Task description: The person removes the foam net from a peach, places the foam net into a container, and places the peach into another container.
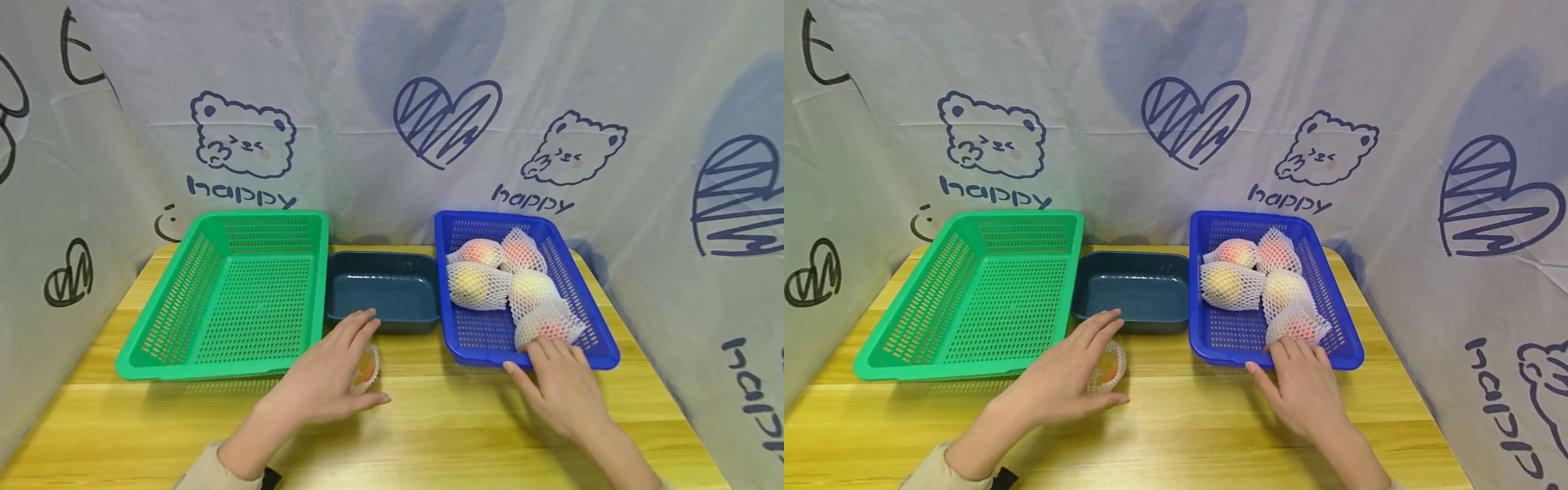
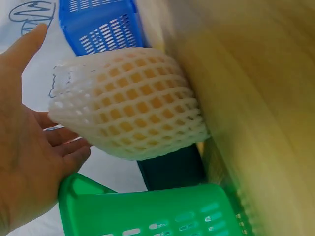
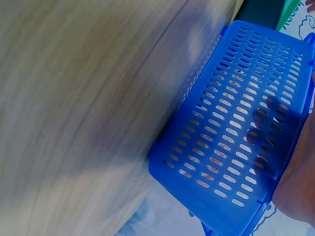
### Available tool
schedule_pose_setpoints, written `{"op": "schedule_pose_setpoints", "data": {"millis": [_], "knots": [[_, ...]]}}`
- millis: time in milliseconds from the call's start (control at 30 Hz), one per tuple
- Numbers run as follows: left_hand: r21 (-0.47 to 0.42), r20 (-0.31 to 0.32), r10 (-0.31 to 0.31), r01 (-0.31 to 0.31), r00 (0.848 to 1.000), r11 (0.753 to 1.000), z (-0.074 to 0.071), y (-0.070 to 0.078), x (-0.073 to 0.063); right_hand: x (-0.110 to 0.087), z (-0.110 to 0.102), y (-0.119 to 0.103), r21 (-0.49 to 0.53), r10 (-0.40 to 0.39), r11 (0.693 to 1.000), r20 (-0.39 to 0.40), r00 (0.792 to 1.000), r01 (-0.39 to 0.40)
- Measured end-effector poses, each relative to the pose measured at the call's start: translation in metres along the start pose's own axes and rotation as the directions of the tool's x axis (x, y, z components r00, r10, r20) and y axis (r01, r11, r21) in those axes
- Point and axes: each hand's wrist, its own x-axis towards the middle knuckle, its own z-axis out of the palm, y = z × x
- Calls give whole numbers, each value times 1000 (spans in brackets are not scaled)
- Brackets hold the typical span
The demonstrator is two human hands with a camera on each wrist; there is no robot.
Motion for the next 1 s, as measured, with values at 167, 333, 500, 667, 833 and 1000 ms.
{"op": "schedule_pose_setpoints", "data": {"millis": [167, 333, 500, 667, 833, 1000], "knots": [[-51, 24, 7, -6, 1000, 999, 4, 5, 2, -1, -1, 1, -1, 6, 1000, 1, 1000, -6], [-82, 51, 2, 2, 999, 997, 11, 10, 0, 0, 0, 0, 2, 7, 1000, 12, 1000, -7], [-126, 81, -79, 89, 994, 988, 16, 10, -3, 0, 1, 0, 2, 8, 1000, 13, 1000, -8], [-132, 60, -118, 125, 991, 983, 19, 7, -5, 0, 1, 0, 4, 10, 1000, 11, 1000, -10], [-114, 40, -109, 113, 993, 987, 22, 3, -5, 0, 0, 0, 4, 14, 1000, 17, 1000, -14], [-103, 30, -87, 90, 996, 991, 25, 0, -7, 1, 0, -1, 5, 13, 1000, 20, 1000, -14]]}}
